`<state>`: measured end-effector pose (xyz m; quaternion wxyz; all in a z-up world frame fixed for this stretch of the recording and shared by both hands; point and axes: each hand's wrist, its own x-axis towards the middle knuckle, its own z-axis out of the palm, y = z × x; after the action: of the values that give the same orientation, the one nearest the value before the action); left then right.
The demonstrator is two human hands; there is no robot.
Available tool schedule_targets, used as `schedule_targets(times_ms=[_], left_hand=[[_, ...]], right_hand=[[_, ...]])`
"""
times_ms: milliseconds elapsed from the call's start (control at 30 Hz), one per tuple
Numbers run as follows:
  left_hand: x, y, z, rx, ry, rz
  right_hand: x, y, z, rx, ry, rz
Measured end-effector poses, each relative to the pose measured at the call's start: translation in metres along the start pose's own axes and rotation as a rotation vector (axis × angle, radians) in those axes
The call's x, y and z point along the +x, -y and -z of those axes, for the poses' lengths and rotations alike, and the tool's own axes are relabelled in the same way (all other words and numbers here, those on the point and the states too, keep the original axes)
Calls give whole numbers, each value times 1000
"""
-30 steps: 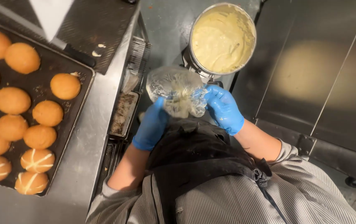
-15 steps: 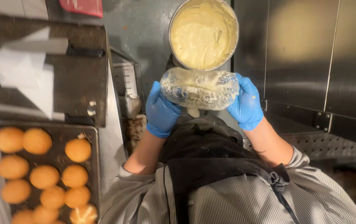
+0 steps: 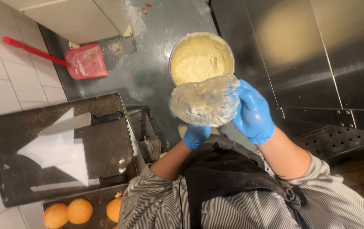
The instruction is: Piping a cross pattern onto buns and refilling the piping bag with cream from a mixing bowl.
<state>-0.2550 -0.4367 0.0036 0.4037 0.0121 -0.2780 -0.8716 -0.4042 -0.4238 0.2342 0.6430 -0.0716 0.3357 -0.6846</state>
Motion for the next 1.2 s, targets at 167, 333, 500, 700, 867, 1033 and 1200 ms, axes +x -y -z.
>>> schedule_targets(times_ms=[167,333,500,700,867,1033,1200], left_hand=[[19,-5,18,894,-130,-280],[63,-59,-24,-335,-423,64],[118,-113,-69,-292,-501,104],[142,-118,-89,-356,-524,147],[124,-72,-23,-628,-100,69],[93,-126,-72,1046,21,-292],[73,-144,-84,857,28,-222]], right_hand=[[14,6,28,-58,-42,64],[33,-20,71,-184,-278,4],[16,15,-31,-1078,-294,662],[31,6,-103,-2130,69,1254],[56,-4,-117,-2424,-3,1231],[47,-9,-127,-2619,224,1202],[33,-40,-109,-2515,408,1136]])
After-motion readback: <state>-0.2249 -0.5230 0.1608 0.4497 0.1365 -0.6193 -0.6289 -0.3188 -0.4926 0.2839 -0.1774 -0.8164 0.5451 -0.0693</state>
